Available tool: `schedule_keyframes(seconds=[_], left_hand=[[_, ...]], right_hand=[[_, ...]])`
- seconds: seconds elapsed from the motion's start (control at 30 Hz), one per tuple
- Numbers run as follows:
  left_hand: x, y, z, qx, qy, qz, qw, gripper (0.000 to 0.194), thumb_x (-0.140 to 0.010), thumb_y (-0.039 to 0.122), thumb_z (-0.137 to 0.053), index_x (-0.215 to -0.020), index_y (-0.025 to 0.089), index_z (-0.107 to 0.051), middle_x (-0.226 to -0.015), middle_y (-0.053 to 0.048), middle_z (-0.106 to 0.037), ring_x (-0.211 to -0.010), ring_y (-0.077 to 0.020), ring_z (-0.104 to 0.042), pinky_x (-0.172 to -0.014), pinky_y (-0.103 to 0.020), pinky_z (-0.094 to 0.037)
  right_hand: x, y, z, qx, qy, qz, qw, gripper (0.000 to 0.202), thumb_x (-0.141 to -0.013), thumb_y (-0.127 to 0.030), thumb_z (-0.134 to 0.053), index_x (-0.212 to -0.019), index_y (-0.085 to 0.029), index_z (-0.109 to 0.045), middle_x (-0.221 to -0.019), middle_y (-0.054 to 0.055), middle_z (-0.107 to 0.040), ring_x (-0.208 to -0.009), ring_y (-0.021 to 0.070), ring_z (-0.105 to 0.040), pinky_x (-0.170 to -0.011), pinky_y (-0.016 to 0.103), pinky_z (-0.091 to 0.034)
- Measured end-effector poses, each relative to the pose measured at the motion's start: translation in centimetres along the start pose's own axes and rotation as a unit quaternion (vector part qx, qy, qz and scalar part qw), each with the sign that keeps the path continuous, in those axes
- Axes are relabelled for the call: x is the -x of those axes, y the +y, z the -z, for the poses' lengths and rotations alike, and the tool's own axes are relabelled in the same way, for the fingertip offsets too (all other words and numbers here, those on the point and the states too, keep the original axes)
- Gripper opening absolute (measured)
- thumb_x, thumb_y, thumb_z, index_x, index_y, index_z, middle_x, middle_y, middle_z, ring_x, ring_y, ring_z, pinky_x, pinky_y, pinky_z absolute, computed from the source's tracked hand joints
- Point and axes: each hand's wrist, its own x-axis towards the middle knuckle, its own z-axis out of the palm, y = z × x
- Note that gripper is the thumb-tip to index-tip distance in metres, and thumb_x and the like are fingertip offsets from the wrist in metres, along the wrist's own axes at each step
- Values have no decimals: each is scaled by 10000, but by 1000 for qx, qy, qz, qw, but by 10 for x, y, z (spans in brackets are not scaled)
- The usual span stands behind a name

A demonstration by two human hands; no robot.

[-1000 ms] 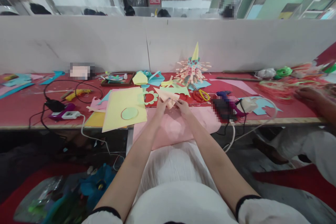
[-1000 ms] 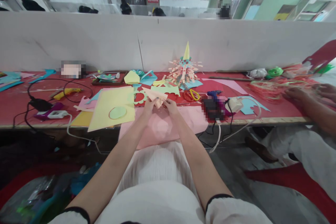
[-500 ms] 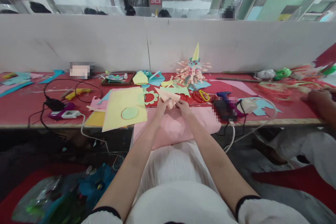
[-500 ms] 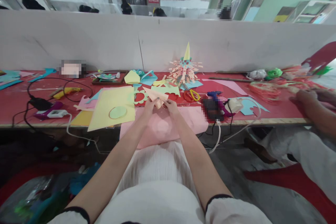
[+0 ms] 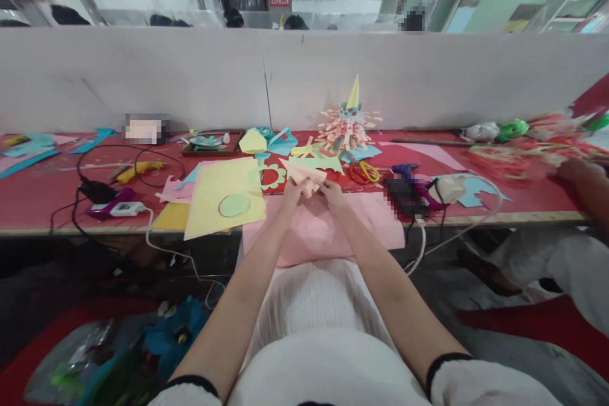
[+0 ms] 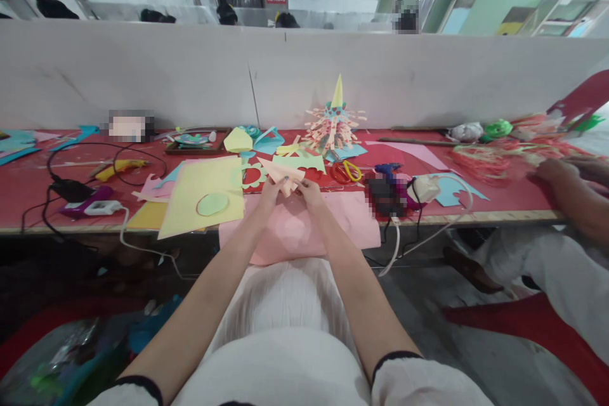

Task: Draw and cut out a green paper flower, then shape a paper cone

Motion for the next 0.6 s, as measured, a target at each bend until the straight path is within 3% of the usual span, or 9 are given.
schedule_keyframes(seconds=[0.27, 0.43, 0.6], left_hand=[[-2, -4, 2, -10, -2, 1, 1000, 378, -546, 277, -756, -871, 168, -596, -852, -61, -687, -851, -221, -639, -750, -324, -474], [-6, -8, 4, -7, 14, -15, 1000, 354, -552, 281, -743, -858, 171, -603, -936, -83, -681, -874, -219, -638, -785, -341, -468], [-8, -11, 5, 10, 20, -9, 1000, 378, -554, 285, -745, -891, 181, -607, -932, -73, -686, -851, -208, -637, -778, -342, -469]], right_hand=[[-2, 4, 1, 0, -11, 4, 1000, 408, -552, -544, -725, -665, -175, -595, -594, -1, -596, -543, 130, -534, -555, 267, -426], [-1, 4, 1, -21, -23, 16, 999, 440, -589, -590, -689, -737, -179, -639, -696, 21, -643, -619, 153, -571, -558, 258, -434], [1, 1, 1, -10, -18, 10, 1000, 432, -549, -576, -728, -679, -173, -642, -649, 11, -623, -605, 142, -550, -560, 252, -420]])
